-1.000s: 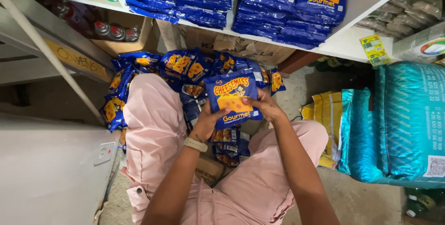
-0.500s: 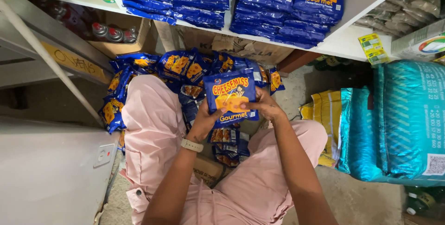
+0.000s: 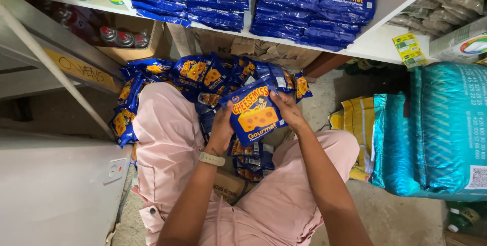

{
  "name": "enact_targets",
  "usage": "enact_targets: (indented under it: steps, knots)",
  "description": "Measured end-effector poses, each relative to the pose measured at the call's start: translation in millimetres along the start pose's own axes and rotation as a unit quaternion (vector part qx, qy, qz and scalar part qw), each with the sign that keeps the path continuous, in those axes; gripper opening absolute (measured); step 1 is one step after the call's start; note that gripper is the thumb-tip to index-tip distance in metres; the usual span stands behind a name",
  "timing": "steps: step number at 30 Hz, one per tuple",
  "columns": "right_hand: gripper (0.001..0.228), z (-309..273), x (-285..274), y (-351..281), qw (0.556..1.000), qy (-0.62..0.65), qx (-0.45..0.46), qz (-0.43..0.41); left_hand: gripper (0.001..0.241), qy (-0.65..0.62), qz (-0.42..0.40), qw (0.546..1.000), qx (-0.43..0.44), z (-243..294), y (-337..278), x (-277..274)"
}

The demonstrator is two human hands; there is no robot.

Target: The person is stocking packets of cheese powder onto a grocery shelf from a pile on the floor.

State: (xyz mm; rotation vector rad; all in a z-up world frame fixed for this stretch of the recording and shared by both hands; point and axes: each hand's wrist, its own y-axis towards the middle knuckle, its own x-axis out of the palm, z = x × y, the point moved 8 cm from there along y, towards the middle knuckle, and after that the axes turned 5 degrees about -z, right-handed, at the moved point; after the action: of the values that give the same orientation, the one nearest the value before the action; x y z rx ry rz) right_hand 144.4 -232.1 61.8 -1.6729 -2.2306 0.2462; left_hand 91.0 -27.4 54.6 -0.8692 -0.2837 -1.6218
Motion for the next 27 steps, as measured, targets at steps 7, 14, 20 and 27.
enact_targets:
  steps: [7, 14, 20, 27]
  knots:
    - [0.04, -2, 3, 0, 1.0, -0.011, 0.02, 0.008, 0.055, -0.123, 0.022, 0.992, -0.02, -4, 0, -7]
    - [0.029, -2, 6, -1, 1.0, -0.013, 0.019, -0.001, 0.051, -0.16, 0.009, 0.985, -0.068, -2, -4, 2]
    - [0.028, 4, -1, 0, 0.997, 0.067, 0.036, 0.011, 0.049, -0.135, -0.01, 0.988, -0.068, -2, -1, 0]
    - [0.026, 0, 0, 0, 0.997, 0.069, 0.028, 0.029, 0.05, -0.128, -0.004, 0.989, -0.074, -3, 0, -1]
